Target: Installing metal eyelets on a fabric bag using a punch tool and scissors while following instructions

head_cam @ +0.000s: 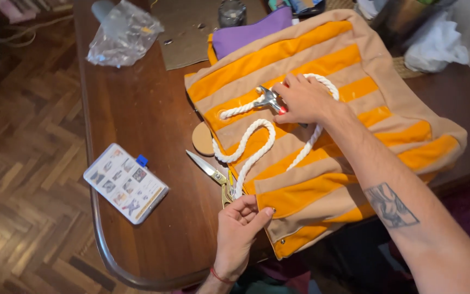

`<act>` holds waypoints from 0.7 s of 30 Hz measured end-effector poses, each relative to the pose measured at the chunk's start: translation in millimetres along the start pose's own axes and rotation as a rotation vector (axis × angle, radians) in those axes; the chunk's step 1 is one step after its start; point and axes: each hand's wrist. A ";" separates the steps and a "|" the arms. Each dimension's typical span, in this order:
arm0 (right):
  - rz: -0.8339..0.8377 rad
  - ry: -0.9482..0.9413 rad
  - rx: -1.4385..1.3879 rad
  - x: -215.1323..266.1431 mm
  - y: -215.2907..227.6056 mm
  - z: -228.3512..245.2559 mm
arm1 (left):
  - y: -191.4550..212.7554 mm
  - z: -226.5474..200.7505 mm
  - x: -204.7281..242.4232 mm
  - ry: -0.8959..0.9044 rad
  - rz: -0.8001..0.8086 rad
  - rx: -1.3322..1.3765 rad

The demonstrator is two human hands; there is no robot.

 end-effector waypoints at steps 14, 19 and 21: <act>-0.762 -0.094 -0.764 287.7 -50.1 170.1 | -33.9 12.0 28.2 -0.274 0.255 -0.161; -0.882 -0.255 -1.288 296.9 -105.8 168.6 | -45.9 -14.3 12.1 -0.751 0.516 -0.885; -0.856 -0.260 -1.362 302.2 -118.4 155.5 | -53.2 -28.0 4.6 -0.820 0.577 -0.963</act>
Point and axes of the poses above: each hand's wrist, its own x-axis away from the middle knuckle, its own y-axis out of the back of the hand, z = x × y, and after that the axes turned 5 degrees about z, right-handed
